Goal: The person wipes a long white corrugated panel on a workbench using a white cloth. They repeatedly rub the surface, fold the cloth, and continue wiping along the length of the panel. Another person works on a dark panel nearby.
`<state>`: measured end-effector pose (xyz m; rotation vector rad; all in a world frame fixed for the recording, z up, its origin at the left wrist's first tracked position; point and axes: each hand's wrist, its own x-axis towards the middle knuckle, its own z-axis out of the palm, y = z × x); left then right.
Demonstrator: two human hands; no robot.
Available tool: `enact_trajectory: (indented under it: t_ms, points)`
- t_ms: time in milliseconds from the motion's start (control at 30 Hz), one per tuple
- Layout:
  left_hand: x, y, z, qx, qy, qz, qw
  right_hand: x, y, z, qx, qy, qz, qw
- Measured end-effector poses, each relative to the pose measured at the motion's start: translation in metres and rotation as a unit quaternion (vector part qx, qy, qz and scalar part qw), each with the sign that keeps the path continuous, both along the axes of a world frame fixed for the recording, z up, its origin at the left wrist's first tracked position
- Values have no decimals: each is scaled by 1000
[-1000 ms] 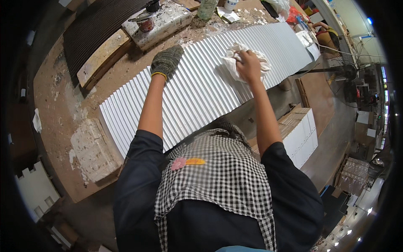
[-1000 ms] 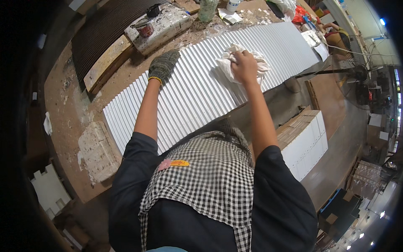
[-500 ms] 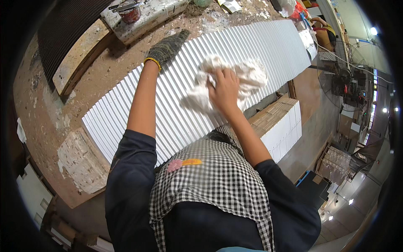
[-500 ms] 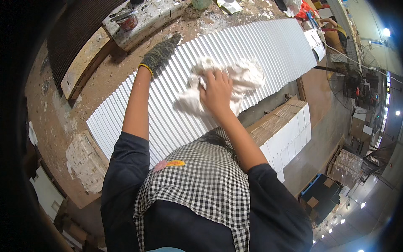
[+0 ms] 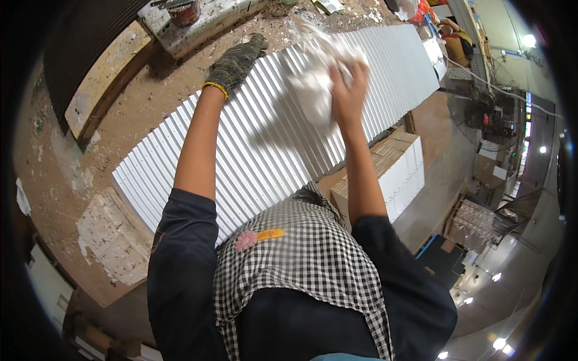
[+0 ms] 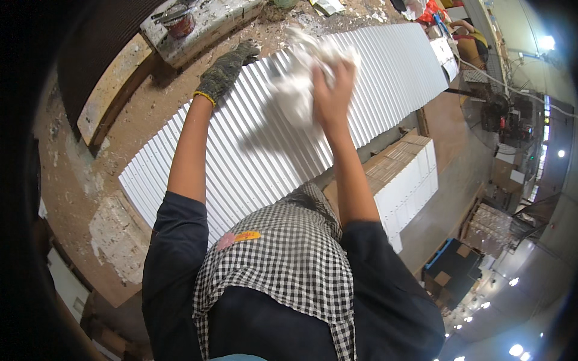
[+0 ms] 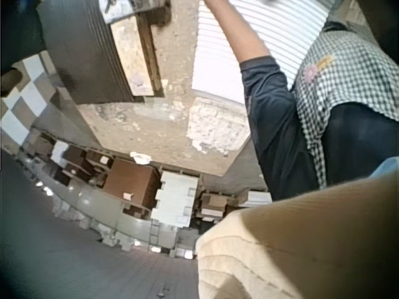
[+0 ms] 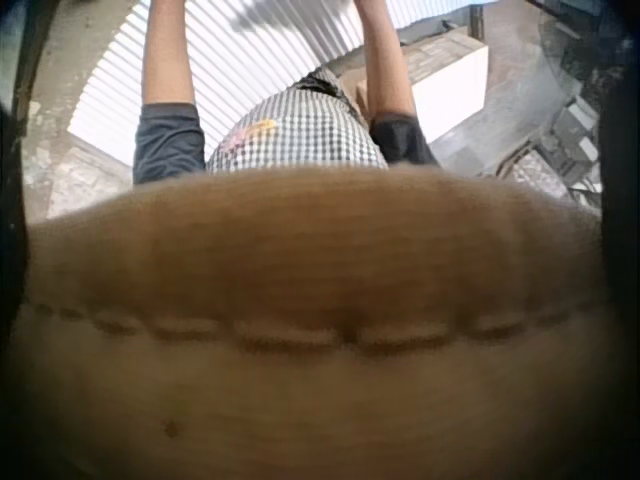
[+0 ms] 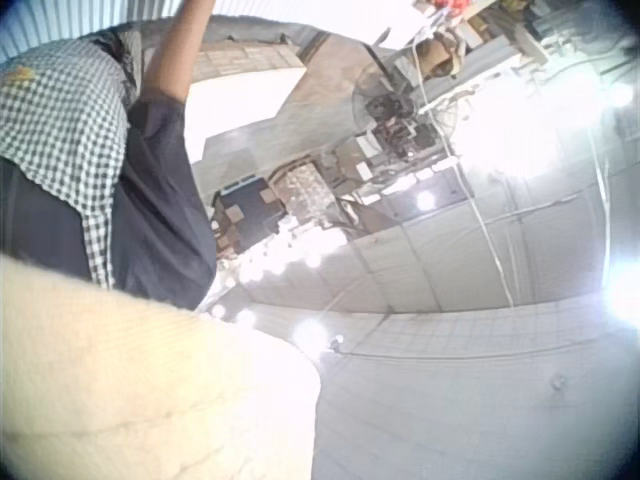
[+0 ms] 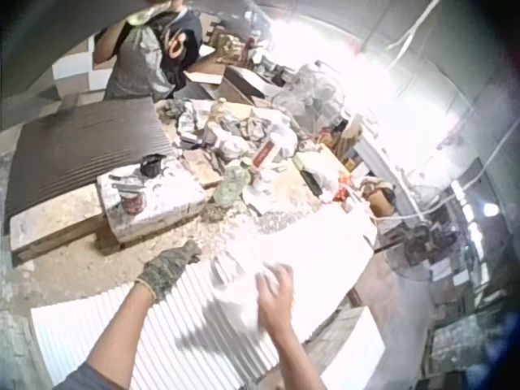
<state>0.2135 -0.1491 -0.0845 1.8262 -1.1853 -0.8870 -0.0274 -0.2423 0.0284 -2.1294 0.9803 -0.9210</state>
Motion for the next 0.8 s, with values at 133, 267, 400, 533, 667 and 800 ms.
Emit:
enact_trajectory:
  t_ms: [133,267,400,533,667,800]
  points:
    - [-19,-1,11,115,-130,-23,985,-115,64,-15,-163,331,-10,929]
    - [-29,6,42,143,-164,-53,975,-107,72,-40,-123,312,-31,942]
    - [-27,18,25,7,-274,-95,957,-27,38,-59,-115,313,-34,942]
    - [-15,26,7,-60,-409,-115,903,75,13,-66,-109,284,-43,952]
    - [-18,18,19,-25,-411,-111,904,100,-5,-62,-118,258,-22,959]
    - [-17,-1,18,116,-412,-110,897,91,-14,-60,-66,117,-22,991]
